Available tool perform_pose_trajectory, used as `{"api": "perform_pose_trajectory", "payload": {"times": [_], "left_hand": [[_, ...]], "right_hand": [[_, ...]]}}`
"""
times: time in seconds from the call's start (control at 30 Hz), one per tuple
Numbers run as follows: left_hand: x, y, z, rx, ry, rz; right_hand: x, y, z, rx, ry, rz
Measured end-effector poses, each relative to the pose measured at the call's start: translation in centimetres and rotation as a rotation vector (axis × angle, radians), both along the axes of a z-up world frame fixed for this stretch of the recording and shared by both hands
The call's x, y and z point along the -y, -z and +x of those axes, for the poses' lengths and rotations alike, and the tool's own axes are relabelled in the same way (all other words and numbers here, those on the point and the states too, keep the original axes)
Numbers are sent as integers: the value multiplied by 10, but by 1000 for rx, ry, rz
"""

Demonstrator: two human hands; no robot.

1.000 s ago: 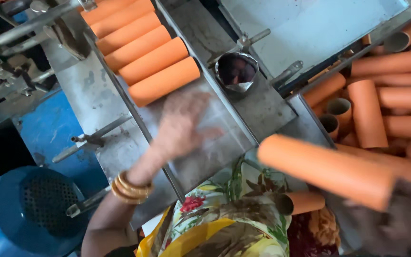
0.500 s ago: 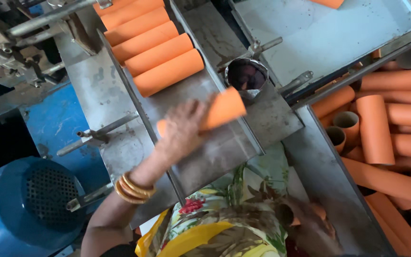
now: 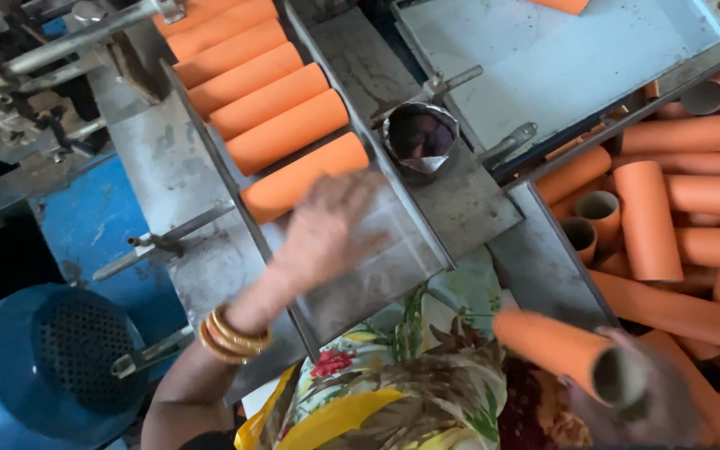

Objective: The person repeatedly picks orange cylindrical objects from a metal bin and places them onto a moving conveyor belt. The person handles the cylinders one by one, maintaining a steady rhythm as the belt carries them away.

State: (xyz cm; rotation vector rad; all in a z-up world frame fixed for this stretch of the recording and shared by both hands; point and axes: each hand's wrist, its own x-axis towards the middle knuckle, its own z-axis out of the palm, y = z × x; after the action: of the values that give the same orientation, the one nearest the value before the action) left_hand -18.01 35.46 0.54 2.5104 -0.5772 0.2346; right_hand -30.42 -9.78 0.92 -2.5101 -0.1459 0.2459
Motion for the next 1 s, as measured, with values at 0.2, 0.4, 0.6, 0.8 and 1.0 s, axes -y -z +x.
{"api": "perform_pose_trajectory", "payload": {"times": [0.2,0.4,0.6,0.8,1.0], "left_hand": [[75,-40,-44,-132,514,-235],[43,-19,-22,-68,116,0],[-38,30,34,115,-323,441],[-63,46,53,18,-428,622],[-8,7,18,89,-157,251]], "right_hand": [[-91,-32,-1,395,-177,515],[-84,-20,73,297,11,166],[29,24,140,329,181,-799],[62,50,169,-11,305,-848],[15,-29,128,516,281,-637]]}}
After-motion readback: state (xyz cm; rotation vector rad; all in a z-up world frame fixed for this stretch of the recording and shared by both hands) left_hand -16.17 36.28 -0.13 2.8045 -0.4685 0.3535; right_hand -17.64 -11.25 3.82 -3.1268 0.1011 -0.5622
